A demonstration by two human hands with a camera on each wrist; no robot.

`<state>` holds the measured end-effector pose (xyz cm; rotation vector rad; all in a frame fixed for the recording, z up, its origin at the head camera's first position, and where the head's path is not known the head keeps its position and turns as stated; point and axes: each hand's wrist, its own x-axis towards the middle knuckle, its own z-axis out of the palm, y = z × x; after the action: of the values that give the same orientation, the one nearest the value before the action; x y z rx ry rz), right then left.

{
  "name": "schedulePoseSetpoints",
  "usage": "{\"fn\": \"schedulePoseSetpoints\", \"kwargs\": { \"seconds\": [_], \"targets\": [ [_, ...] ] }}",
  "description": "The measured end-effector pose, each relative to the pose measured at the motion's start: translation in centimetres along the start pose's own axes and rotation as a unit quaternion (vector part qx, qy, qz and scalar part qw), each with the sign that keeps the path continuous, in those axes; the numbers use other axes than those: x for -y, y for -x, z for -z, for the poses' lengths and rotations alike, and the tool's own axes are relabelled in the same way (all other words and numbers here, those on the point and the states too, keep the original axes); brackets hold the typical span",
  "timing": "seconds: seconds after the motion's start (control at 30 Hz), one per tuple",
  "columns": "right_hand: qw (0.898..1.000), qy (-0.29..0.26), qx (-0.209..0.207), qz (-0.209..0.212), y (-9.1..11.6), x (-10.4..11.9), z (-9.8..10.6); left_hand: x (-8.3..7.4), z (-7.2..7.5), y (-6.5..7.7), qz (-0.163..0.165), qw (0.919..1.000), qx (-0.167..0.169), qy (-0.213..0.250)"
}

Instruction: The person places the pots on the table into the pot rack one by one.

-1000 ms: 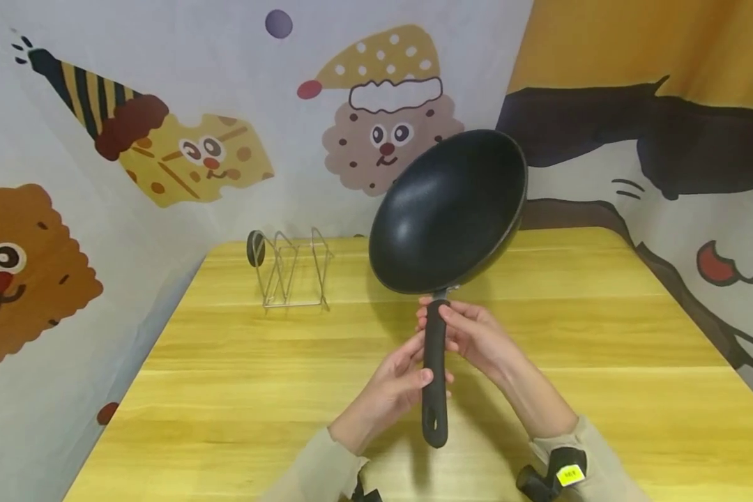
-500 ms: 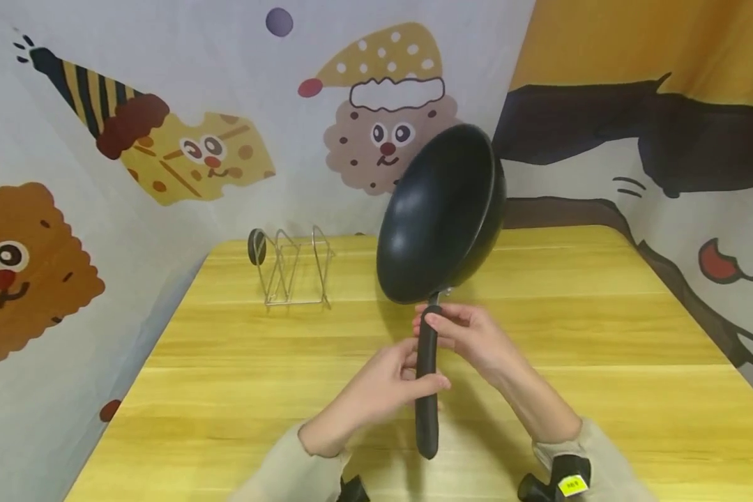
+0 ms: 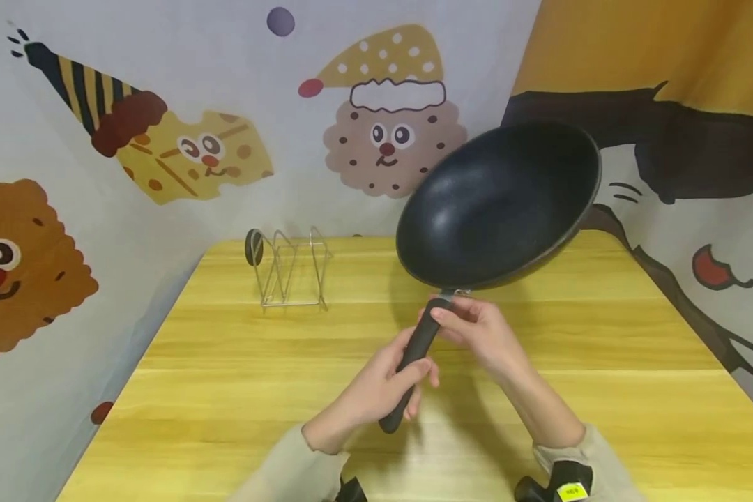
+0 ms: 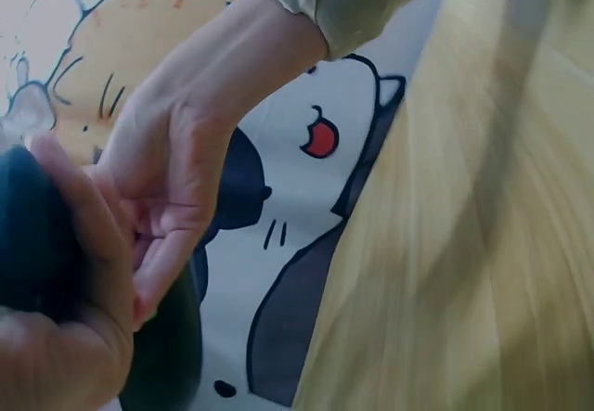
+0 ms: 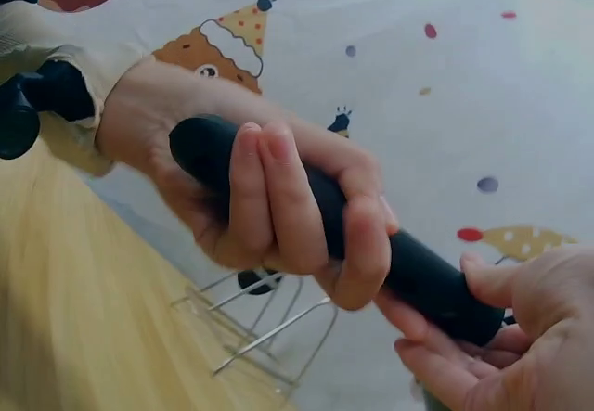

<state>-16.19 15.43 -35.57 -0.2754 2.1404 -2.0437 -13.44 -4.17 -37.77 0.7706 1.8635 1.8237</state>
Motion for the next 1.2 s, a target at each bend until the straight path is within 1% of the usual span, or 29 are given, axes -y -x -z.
{"fn": "schedulePoseSetpoints", "kwargs": {
  "seconds": [0.07, 0.13, 0.23, 0.33, 0.4, 0.47, 0.57, 0.63, 0.67, 0.7, 0.77, 0.8, 0.87, 0.9, 0.93, 0.97, 1.0, 1.07, 1.1, 1.13, 1.2],
  "targets": [
    [1.0, 0.016, -0.007, 0.006, 0.0, 0.4, -0.2, 0.1, 0.0, 0.0, -0.007, 0.9997, 0.0, 0.023],
    [1.0, 0.01, -0.018, 0.007, -0.1, 0.6, -0.6, 0.4, -0.1, 0.0, -0.018, 0.9985, -0.006, 0.051],
    [0.999, -0.037, -0.031, 0.008, -0.3, 0.4, -1.3, 0.8, -0.2, -0.2, -0.048, 0.9946, -0.013, 0.091],
    [0.994, -0.102, -0.034, 0.003, -0.5, 0.2, -2.1, 1.3, -0.3, -0.4, -0.082, 0.9876, -0.014, 0.133],
    [0.991, -0.132, -0.022, 0.001, -0.6, 0.2, -2.6, 1.5, -0.3, -0.5, -0.104, 0.9812, -0.012, 0.162],
    [0.989, -0.147, 0.001, -0.002, -0.8, 0.2, -3.1, 1.6, -0.2, -0.5, -0.122, 0.9757, -0.009, 0.182],
    [0.988, -0.152, 0.031, -0.001, -0.9, 0.3, -3.6, 1.8, 0.0, -0.4, -0.142, 0.9687, -0.002, 0.204],
    [0.989, -0.144, 0.038, 0.004, -1.0, 0.4, -3.9, 2.0, 0.2, -0.3, -0.15, 0.9674, 0.004, 0.205],
    [0.99, -0.136, 0.036, 0.009, -0.9, 0.4, -4.0, 2.0, 0.4, -0.3, -0.15, 0.9682, 0.007, 0.2],
    [0.991, -0.127, 0.032, 0.015, -0.9, 0.5, -4.1, 2.1, 0.5, -0.3, -0.146, 0.9708, 0.009, 0.19],
    [0.994, -0.105, 0.024, 0.027, -0.9, 0.6, -4.2, 1.9, 0.9, -0.1, -0.136, 0.9789, 0.015, 0.151],
    [0.995, -0.091, 0.018, 0.033, -0.9, 0.6, -4.2, 1.7, 1.2, 0.0, -0.123, 0.9843, 0.015, 0.126],
    [0.997, -0.06, 0.009, 0.047, -1.0, 0.7, -4.3, 1.1, 1.8, 0.3, -0.084, 0.9942, 0.009, 0.066],
    [0.998, -0.046, 0.002, 0.049, -1.1, 0.6, -4.3, 0.8, 2.2, 0.5, -0.06, 0.9977, 0.0, 0.031],
    [0.998, -0.028, -0.006, 0.049, -1.1, 0.6, -4.2, 0.4, 2.5, 0.6, -0.036, 0.9992, -0.011, -0.01],
    [0.999, -0.007, -0.015, 0.049, -1.2, 0.5, -4.2, 0.0, 2.7, 0.7, -0.011, 0.9984, -0.024, -0.049],
    [0.999, 0.012, -0.022, 0.048, -1.4, 0.4, -4.2, -0.3, 2.9, 0.8, 0.013, 0.9956, -0.038, -0.084],
    [0.997, 0.042, -0.034, 0.045, -1.5, 0.1, -4.2, -0.7, 3.1, 0.8, 0.048, 0.9872, -0.061, -0.139],
    [0.997, 0.056, -0.038, 0.044, -1.5, -0.1, -4.2, -0.7, 3.1, 0.9, 0.06, 0.9838, -0.069, -0.154],
    [0.996, 0.068, -0.038, 0.048, -1.6, -0.2, -4.3, -0.7, 3.0, 0.8, 0.065, 0.982, -0.074, -0.162],
    [0.995, 0.078, -0.03, 0.059, -1.7, -0.4, -4.4, -0.4, 3.0, 0.9, 0.068, 0.9841, -0.077, -0.145]
  ]
}}
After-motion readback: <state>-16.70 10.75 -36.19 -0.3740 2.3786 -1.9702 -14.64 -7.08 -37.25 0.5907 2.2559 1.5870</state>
